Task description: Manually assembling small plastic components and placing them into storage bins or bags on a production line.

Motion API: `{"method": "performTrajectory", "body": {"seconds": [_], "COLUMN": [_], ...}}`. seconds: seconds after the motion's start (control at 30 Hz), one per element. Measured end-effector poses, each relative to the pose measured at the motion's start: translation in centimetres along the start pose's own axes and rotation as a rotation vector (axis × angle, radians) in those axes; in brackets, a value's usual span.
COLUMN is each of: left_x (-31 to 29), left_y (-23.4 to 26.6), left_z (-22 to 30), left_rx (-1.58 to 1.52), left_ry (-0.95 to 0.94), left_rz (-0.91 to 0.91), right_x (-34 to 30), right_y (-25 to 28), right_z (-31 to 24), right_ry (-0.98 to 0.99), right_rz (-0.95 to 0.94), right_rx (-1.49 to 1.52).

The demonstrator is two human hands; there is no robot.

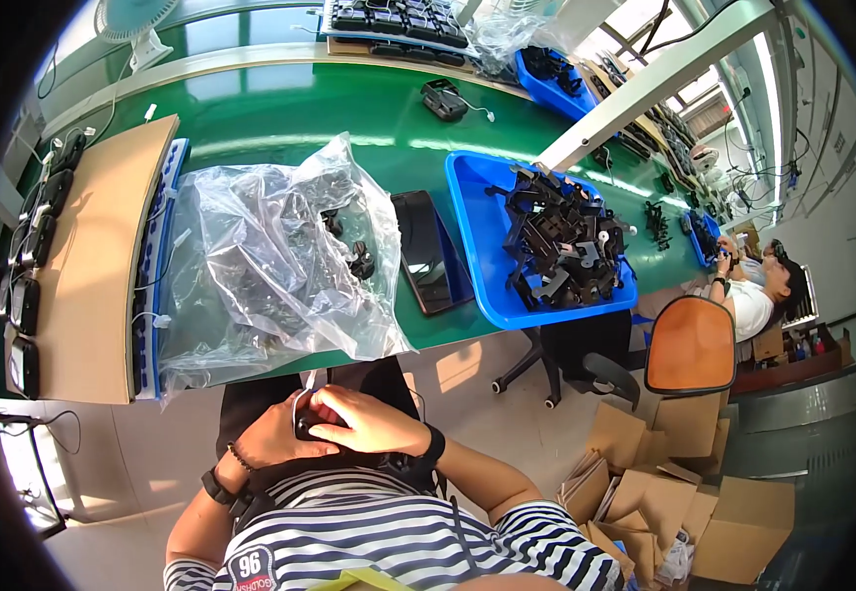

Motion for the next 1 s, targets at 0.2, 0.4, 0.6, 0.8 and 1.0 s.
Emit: {"method": "performTrajectory", "body": {"seconds": [0.2, 0.4, 0.6, 0.8, 1.0], "left_x": [0.6, 0.2, -0.9, -1.1, -0.7], "left_y": [0.9, 2.2, 1.8, 0.1, -1.1], "left_z": [-0.1, -0.9, -2.0, 1.1, 1.1], "left_rx": [0.067, 0.086, -0.044, 0.387, 0.507], "left_ry": [-0.143, -0.123, -0.033, -0.155, -0.329], "left_rz": [-0.037, -0.016, 0.122, 0.226, 0.260], "right_x": [0.0, 0.2, -0.9, -1.1, -1.2], "right_y": [0.2, 1.2, -1.1, -4.0, -4.2], "right_z": [0.3, -0.7, 3.8, 5.1, 5.5], "right_ry": [0.065, -0.021, -0.131, -0.359, -0.394], "right_rz": [0.028, -0.052, -0.119, -0.094, -0.213], "right_rx": [-0.118, -0.118, 0.088, 0.593, 0.740]}}
Point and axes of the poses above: each hand's wrist, its own x-axis towards the middle knuckle, its own y-axis out of the back of the hand, z = x × y, the point moved 1 cm from there along x, towards the middle knuckle, and after that the axes turned 5 degrees about y, right-handed, at the moved point
